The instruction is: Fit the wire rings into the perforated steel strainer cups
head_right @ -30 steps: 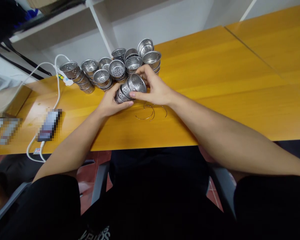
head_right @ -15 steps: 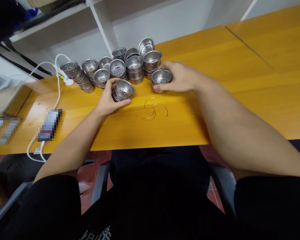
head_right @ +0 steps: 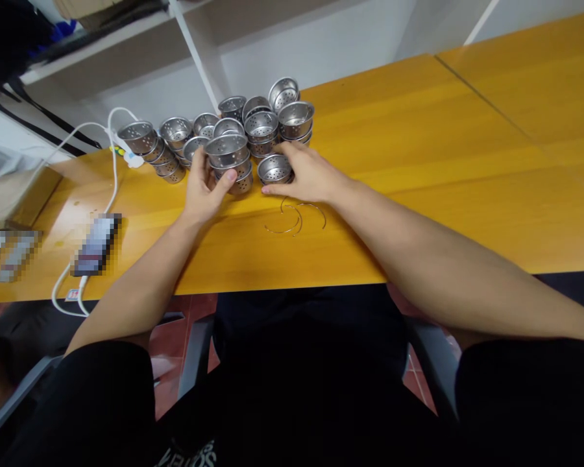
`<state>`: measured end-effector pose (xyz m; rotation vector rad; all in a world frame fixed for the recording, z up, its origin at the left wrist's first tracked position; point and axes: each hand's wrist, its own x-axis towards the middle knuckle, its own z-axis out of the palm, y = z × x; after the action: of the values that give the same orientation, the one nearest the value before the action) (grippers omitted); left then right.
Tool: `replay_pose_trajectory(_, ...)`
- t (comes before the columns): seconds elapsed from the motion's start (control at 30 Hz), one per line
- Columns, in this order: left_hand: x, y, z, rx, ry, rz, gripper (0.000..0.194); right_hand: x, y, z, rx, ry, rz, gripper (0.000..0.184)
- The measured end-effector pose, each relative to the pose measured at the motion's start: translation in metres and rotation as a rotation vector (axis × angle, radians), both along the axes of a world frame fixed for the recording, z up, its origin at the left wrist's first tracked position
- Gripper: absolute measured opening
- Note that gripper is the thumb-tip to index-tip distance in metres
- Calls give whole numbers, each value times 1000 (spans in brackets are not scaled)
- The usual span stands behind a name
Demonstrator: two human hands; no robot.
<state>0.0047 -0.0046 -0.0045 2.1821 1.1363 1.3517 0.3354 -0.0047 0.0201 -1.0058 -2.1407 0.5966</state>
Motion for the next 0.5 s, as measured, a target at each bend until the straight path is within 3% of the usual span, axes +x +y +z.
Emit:
replay_pose_trajectory(0.13,3,-2,0,-9,43,-8,117,2,-24,32,115,73,3,119)
replay_pose_trajectory(0.2,9,-6,-1,-3,74,-45,112,-4,-36,43,80,126,58,120)
replay_pose_trajectory(0.33,26,-18,-3,-29,119,-89,106,-17,-42,45,36,159,178,105)
replay_pose_trajectory(0.43,28,-25,1,-77,108,-136,109,-6,-28,44,73,177,109,92)
replay_pose_trajectory(0.5,24,-28,7,-66,140,-162,107,17,-12,46,155,227,-40,93)
